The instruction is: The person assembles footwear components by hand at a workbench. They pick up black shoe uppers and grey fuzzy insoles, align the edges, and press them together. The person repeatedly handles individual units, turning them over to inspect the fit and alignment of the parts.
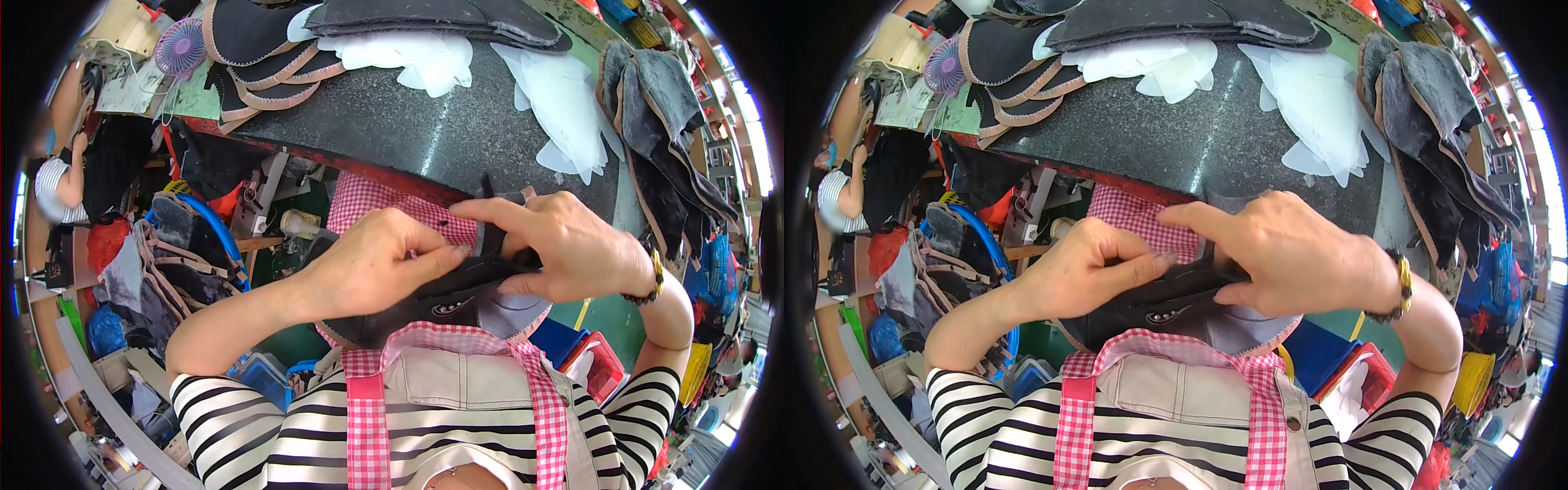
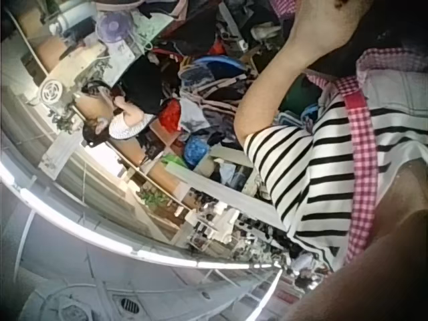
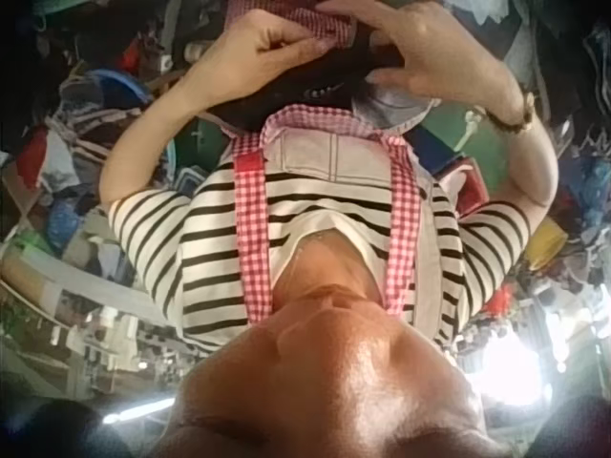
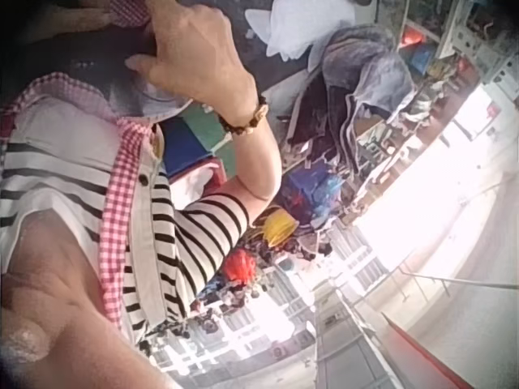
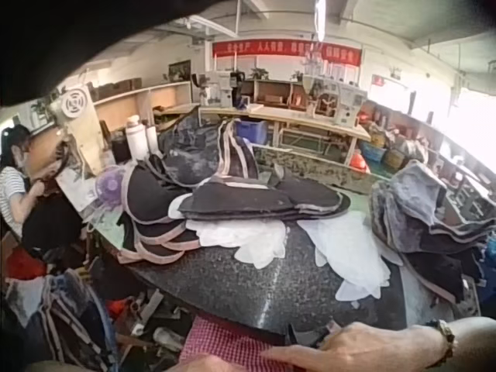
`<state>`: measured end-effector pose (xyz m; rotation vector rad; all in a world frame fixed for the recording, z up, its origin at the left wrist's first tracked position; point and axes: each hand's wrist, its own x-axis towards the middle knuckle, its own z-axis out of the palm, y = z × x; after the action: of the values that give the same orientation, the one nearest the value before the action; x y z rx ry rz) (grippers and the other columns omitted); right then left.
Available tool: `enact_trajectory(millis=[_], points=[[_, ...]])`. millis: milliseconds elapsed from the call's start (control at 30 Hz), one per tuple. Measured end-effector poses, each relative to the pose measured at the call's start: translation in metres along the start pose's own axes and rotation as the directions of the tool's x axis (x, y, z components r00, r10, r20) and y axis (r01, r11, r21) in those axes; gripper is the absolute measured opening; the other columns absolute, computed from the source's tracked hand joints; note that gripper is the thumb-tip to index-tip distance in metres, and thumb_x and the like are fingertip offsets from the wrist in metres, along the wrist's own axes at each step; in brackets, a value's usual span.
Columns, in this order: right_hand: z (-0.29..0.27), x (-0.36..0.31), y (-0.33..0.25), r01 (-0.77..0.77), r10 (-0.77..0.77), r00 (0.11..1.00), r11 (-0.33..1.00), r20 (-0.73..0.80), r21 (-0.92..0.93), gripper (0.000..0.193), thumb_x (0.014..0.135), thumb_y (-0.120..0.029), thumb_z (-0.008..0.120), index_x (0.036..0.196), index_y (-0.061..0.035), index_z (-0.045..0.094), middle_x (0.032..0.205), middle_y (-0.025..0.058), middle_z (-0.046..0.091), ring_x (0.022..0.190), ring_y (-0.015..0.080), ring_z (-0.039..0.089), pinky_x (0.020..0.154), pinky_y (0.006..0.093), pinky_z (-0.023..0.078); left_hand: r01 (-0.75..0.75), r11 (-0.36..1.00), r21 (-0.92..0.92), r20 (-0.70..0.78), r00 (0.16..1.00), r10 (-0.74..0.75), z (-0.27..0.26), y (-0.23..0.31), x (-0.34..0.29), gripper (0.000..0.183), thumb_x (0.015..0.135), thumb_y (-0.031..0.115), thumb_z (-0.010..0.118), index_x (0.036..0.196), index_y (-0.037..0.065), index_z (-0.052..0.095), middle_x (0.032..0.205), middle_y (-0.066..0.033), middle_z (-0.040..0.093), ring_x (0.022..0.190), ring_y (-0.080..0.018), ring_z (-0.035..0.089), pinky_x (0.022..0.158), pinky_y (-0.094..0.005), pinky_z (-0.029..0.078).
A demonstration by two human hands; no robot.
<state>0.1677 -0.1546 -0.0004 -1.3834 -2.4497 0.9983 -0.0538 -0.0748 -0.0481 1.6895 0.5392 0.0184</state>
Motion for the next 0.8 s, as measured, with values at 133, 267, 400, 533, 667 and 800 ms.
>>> enact_trajectory(millis=[133, 267, 400, 533, 667, 800], points=[[-0.004, 0.004, 0.007, -0.058, 0.054, 0.989, 0.998, 0.138, 0.026, 0.027, 0.069, -0.015, 0.073, 0.092, -0.0039, 0.066, 0.068, 0.0142, 0.065, 0.068, 0.0343, 0.064, 0.062, 0.0422, 0.049, -0.033, 0.997, 0.073, 0.019, 0.999, 0.032, -0.003, 0.009, -0.007, 0.017, 0.083, 0.012, 0.072, 0.092, -0.002, 0.07, 0.078, -0.0067, 0.069, 0.072, -0.0074, 0.062, 0.064, -0.0235, 0.048], [-0.004, 0.003, 0.001, -0.166, 0.166, 0.978, 0.986, 0.127, -0.012, 0.022, 0.07, -0.017, 0.073, 0.084, -0.0027, 0.066, 0.07, 0.0145, 0.065, 0.071, 0.0341, 0.064, 0.066, 0.042, 0.05, 0.042, 0.996, 0.08, 0.058, 0.997, -0.046, -0.004, -0.003, -0.008, 0.025, 0.07, 0.009, 0.077, 0.092, -0.001, 0.071, 0.075, -0.0134, 0.069, 0.066, -0.0176, 0.066, 0.064, -0.0296, 0.049], [-0.015, 0.012, 0.005, -0.277, 0.265, 0.943, 0.96, 0.201, 0.034, 0.028, 0.067, -0.017, 0.076, 0.088, -0.0008, 0.067, 0.074, 0.0155, 0.066, 0.075, 0.0334, 0.065, 0.07, 0.0412, 0.05, 0.024, 0.997, -0.078, 0.149, 0.989, -0.012, -0.005, -0.002, -0.007, 0.025, 0.068, 0.003, 0.077, 0.092, -0.002, 0.071, 0.076, -0.0109, 0.067, 0.066, -0.0164, 0.062, 0.062, -0.0284, 0.047], [-0.017, 0.011, 0.016, -0.252, 0.224, 0.959, 0.955, 0.174, 0.155, 0.033, 0.062, -0.015, 0.08, 0.088, 0.0017, 0.067, 0.072, 0.0154, 0.066, 0.073, 0.0313, 0.066, 0.068, 0.039, 0.05, -0.152, 0.986, -0.072, 0.184, 0.969, 0.163, -0.005, -0.001, -0.002, 0.023, 0.069, -0.001, 0.075, 0.091, -0.002, 0.071, 0.076, -0.0101, 0.064, 0.068, -0.0161, 0.061, 0.06, -0.0285, 0.045], [-0.021, 0.008, 0.02, -0.183, 0.157, 0.978, 0.961, 0.135, 0.208, 0.029, 0.062, -0.014, 0.08, 0.084, 0.001, 0.067, 0.07, 0.0145, 0.066, 0.069, 0.0302, 0.065, 0.064, 0.0381, 0.05, -0.258, 0.964, -0.065, 0.122, 0.957, 0.265, -0.004, 0.003, -0.001, 0.021, 0.067, 0.001, 0.08, 0.086, -0.001, 0.072, 0.066, -0.0056, 0.06, 0.056, -0.0109, 0.05, 0.049, -0.0281, 0.034], [-0.024, 0.006, 0.013, -0.029, 0.028, 1.0, 0.993, 0.01, 0.115, 0.022, 0.063, -0.012, 0.079, 0.077, 0.0, 0.067, 0.068, 0.0133, 0.065, 0.067, 0.0289, 0.065, 0.062, 0.0371, 0.049, 0.009, 1.0, 0.024, -0.014, 1.0, -0.009, 0.012, 0.025, 0.007, 0.014, 0.071, 0.004, 0.079, 0.084, 0.0, 0.073, 0.061, -0.0045, 0.061, 0.054, -0.0095, 0.053, 0.05, -0.0253, 0.037]])
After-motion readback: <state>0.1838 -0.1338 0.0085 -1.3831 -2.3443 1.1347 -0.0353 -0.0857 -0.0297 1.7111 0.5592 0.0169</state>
